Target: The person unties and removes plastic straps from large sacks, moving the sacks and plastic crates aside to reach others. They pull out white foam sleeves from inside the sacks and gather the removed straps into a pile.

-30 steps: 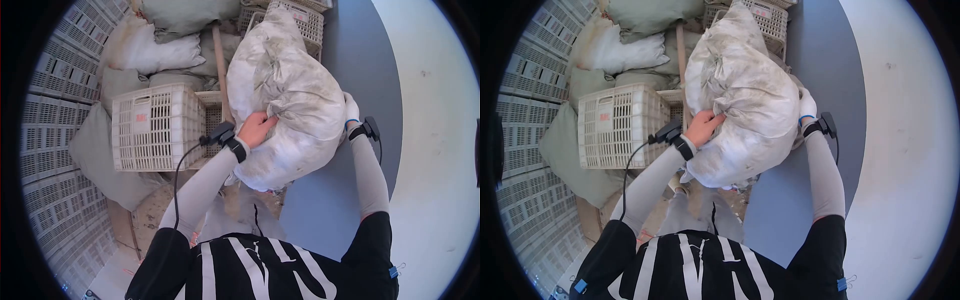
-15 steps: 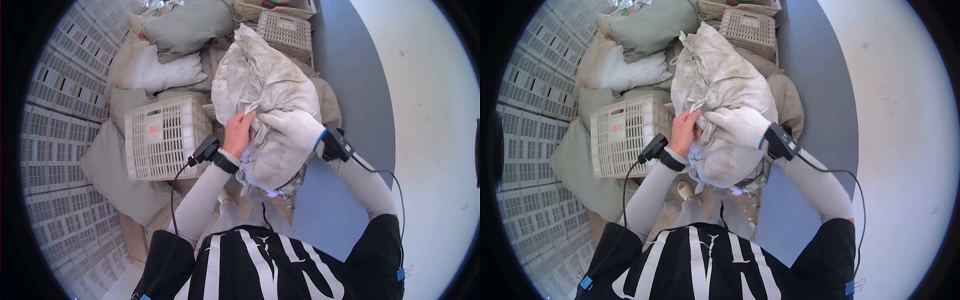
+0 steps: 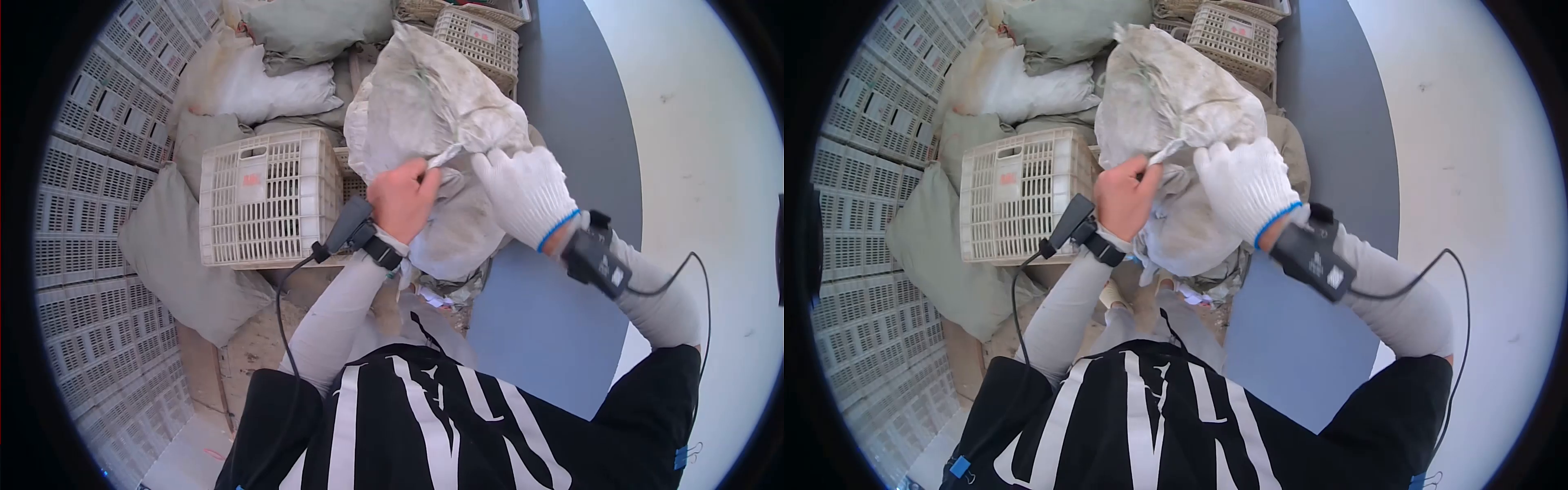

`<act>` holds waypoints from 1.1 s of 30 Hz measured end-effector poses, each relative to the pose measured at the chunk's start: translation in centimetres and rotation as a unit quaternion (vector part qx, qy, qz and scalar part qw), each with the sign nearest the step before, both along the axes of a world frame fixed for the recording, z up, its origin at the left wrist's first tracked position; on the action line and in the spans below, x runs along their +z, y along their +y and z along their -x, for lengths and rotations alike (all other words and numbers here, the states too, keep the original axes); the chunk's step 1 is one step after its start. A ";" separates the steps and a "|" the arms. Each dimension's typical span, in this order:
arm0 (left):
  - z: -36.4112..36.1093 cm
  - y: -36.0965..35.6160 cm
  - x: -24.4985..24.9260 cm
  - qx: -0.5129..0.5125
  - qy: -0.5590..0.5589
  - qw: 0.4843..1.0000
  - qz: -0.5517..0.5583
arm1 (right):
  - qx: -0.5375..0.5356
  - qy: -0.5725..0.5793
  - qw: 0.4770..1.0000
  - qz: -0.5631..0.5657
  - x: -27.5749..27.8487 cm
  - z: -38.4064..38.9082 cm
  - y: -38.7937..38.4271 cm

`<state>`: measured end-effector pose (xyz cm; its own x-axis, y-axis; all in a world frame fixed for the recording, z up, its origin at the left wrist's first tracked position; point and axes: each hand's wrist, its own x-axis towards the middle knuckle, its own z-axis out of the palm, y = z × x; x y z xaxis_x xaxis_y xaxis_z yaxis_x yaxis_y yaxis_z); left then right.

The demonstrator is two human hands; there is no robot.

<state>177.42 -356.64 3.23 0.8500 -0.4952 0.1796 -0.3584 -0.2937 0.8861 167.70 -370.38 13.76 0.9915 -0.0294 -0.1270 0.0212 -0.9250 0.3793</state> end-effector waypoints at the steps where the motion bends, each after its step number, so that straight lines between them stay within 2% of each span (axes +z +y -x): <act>1: 0.2 -0.6 -0.5 -0.004 0.001 1.000 -0.003 | -0.042 -0.010 0.999 -0.030 -0.4 -0.4 0.0; 4: 0.5 -2.9 -0.9 -0.016 0.046 0.999 0.012 | -0.133 -0.075 0.986 -0.065 -3.4 -3.0 -0.9; 6: 0.3 -3.9 -0.9 -0.016 0.051 0.999 -0.001 | -0.161 -0.052 0.983 -0.069 -7.7 -4.3 -2.4; 11: 0.2 -4.5 -3.7 -0.005 0.076 0.997 -0.013 | -0.076 -0.088 0.989 -0.092 -10.0 -4.8 -4.0; 13: 0.1 -4.6 -4.3 -0.003 0.093 0.996 -0.001 | -0.076 -0.046 0.992 -0.087 -10.2 -4.1 -4.5; 14: 0.1 -4.5 -4.4 -0.004 0.098 0.995 0.009 | -0.050 -0.056 0.993 -0.094 -9.4 -3.1 -4.6; 17: 0.1 -4.2 -3.6 -0.011 0.094 0.995 0.028 | -0.061 -0.086 0.988 -0.110 -5.7 -0.7 -3.4; 18: -0.1 -4.4 -3.1 -0.015 0.089 0.995 0.036 | -0.050 -0.144 0.979 -0.135 -4.3 0.0 -3.0; 20: 0.1 -4.3 -2.2 -0.044 0.096 0.994 0.032 | -0.046 -0.265 0.918 -0.290 -2.6 0.8 -2.6; 23: 0.9 -4.7 -1.5 -0.074 0.102 0.991 0.047 | -0.070 -0.390 0.854 -0.337 -1.4 1.6 -2.9; 24: 1.1 -4.7 -1.2 -0.083 0.105 0.990 0.054 | -0.155 -0.405 0.783 -0.445 -0.8 1.9 -2.8; 26: 1.6 -4.9 -0.8 -0.092 0.109 0.988 0.049 | -0.308 -0.412 0.587 -0.624 0.4 2.7 -3.2; 27: 1.7 -5.0 -0.7 -0.097 0.112 0.988 0.047 | -0.274 -0.433 0.479 -0.713 -0.9 3.2 -4.5; 29: 1.8 -5.1 -1.0 -0.104 0.116 0.987 0.041 | -0.249 -0.439 0.490 -0.711 -2.2 4.3 -5.3; 32: 1.8 -5.2 -1.2 -0.107 0.121 0.985 0.053 | -0.228 -0.459 0.625 -0.589 -2.2 5.0 -4.9; 33: 1.8 -5.1 -1.2 -0.106 0.123 0.985 0.059 | -0.259 -0.466 0.522 -0.666 -1.9 5.1 -4.7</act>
<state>175.59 -361.75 2.01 0.7544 -0.6547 0.0483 -0.1718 -0.1258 0.9771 162.59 -375.04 11.86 0.5445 -0.8246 0.1537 0.0188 -0.1712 -0.9851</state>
